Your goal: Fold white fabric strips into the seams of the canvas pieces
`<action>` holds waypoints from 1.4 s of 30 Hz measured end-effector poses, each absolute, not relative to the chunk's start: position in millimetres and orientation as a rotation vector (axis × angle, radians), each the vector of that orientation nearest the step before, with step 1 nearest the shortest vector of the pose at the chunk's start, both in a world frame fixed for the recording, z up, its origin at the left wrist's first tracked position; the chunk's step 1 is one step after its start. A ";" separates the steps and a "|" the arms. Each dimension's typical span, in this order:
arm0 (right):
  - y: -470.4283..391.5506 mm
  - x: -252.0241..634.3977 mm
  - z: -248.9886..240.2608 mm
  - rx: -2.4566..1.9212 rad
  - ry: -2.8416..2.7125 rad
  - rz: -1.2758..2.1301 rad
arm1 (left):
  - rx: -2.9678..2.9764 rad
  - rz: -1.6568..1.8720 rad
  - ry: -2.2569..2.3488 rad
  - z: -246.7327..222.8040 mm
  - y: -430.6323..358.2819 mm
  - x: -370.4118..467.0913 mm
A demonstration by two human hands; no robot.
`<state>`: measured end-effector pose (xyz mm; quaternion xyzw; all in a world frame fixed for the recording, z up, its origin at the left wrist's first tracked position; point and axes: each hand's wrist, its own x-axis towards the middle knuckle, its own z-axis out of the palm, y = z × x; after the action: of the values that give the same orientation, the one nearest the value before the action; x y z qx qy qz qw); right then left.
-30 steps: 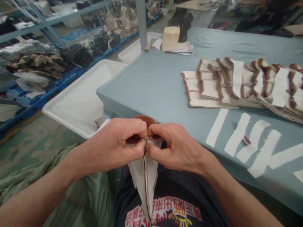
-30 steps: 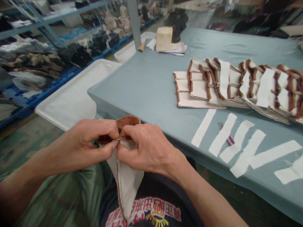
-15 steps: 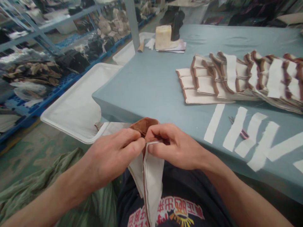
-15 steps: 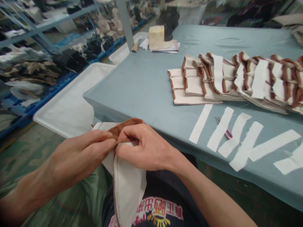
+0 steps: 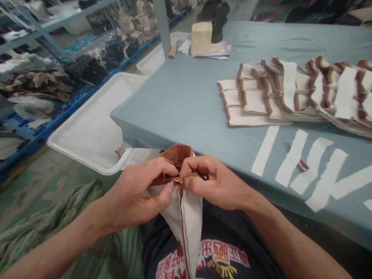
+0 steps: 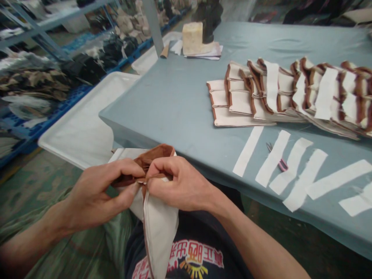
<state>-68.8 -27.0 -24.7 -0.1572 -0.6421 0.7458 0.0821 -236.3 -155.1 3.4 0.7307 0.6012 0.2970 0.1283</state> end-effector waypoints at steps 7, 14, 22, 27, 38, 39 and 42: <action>-28.4 -67.1 -22.4 -0.371 -2.221 1.676 | 2.047 0.520 1.624 15.3 -147.6 -247.3; -26.0 -68.3 -37.5 -0.337 -2.240 1.668 | 2.351 0.589 1.599 -6.5 -147.6 -253.3; -23.6 -59.6 -18.0 -0.187 -2.484 1.358 | 2.170 0.446 1.633 11.6 -154.9 -251.9; -26.1 -57.0 -7.0 -0.128 -2.429 1.549 | 2.024 0.497 1.734 20.5 -158.9 -236.9; -26.8 -67.4 -29.6 -0.139 -2.068 2.125 | 1.295 0.994 1.530 -9.8 -165.2 -237.4; -26.9 -68.1 -30.2 -0.146 -2.082 2.099 | 1.280 0.998 1.524 -11.2 -166.2 -238.4; -27.9 -71.8 -34.8 -0.123 -2.089 2.061 | 1.228 1.000 1.496 -15.3 -169.8 -239.9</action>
<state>-71.8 -27.9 -34.8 -0.0417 -0.7074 0.6981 0.1020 -239.9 -169.8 -15.3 0.4995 0.6086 0.4067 0.4632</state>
